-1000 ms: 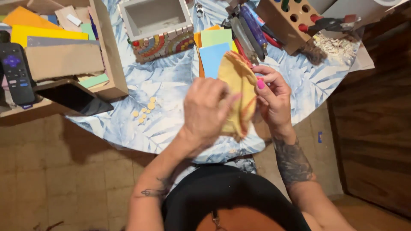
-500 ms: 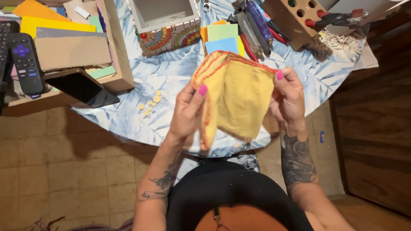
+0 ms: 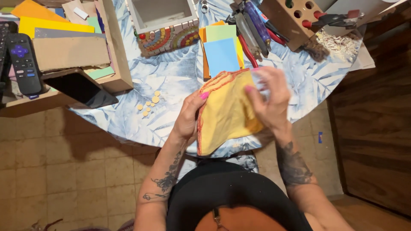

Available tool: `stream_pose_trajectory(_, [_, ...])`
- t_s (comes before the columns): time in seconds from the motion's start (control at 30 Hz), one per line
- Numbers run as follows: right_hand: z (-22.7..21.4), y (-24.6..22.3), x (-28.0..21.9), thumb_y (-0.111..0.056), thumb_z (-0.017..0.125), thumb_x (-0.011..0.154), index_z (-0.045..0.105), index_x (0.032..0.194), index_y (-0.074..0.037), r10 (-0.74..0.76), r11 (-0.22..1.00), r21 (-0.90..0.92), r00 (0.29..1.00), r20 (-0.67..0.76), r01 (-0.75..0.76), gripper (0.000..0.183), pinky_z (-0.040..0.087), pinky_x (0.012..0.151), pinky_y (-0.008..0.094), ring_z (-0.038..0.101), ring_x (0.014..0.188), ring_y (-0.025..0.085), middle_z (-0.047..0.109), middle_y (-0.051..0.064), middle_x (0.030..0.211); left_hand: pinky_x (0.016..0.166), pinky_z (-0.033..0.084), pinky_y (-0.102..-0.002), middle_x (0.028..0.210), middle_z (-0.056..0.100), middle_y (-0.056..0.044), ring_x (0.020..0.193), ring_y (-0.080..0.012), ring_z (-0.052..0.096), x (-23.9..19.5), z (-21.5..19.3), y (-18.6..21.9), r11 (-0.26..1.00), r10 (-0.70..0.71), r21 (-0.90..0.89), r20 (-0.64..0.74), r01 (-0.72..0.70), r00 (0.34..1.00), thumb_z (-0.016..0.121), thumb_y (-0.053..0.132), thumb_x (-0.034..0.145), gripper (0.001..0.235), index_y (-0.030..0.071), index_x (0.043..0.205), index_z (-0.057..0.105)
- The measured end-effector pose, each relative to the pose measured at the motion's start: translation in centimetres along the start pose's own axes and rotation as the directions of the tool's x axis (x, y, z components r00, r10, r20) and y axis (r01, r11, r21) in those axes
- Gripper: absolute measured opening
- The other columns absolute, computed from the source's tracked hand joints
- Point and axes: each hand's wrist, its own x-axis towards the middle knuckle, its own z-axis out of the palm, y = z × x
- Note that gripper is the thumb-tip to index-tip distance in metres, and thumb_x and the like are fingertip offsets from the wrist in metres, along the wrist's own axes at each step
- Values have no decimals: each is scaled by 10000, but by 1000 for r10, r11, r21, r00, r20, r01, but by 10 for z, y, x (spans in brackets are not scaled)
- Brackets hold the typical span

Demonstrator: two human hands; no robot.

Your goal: Cleaning and organizing various small objects like colored cards and remote controls using a cloth

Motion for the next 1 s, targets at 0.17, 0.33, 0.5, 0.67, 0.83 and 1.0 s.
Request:
stream_pose_trajectory(0.17, [-6,-54,23,-45,646,753,608,981,-16,-209,941,303,962,176,149,233,485,646,305,583,747,261,546,111,932,506,507,-212,621,607,-69,536,-87,588,-8,27,17,973,52,226,7,-53,999,438,227,858,247,36,849,594])
stream_pose_trajectory(0.33, [-5,-49,17,-23,673,734,659,820,-66,-205,944,286,973,107,168,97,486,557,265,584,618,200,574,68,842,467,493,-214,577,588,-75,494,-97,583,-8,24,23,951,84,297,19,-85,996,464,182,833,199,28,824,589])
stream_pose_trajectory(0.5, [-7,-44,11,-2,684,722,661,747,-61,-188,940,301,980,64,161,69,476,508,269,580,561,195,576,66,827,499,507,-222,621,615,-101,533,-113,608,-8,16,18,961,77,268,0,-74,997,456,177,836,208,23,872,591])
stream_pose_trajectory(0.67, [-23,-24,-8,19,622,729,609,746,-16,-284,859,491,931,228,142,40,486,557,314,593,602,274,624,113,759,644,534,-323,791,628,-160,682,-176,631,-2,-16,1,975,128,187,-30,-120,991,423,175,869,243,11,968,571])
stream_pose_trajectory(0.83, [-64,-33,-17,12,593,714,608,697,-10,-247,856,516,883,399,6,32,482,510,321,581,546,283,620,116,684,723,520,-379,883,611,-188,779,-237,622,11,-41,-8,982,183,75,-117,-175,976,433,132,865,234,-15,1011,542])
stream_pose_trajectory(1.0, [-86,-43,-18,11,612,685,632,789,-21,-141,901,412,807,573,-135,111,483,485,313,576,514,267,608,101,621,701,534,-377,898,612,-191,770,-243,629,11,-42,-6,982,186,61,-172,-178,967,447,157,860,252,-9,1026,539])
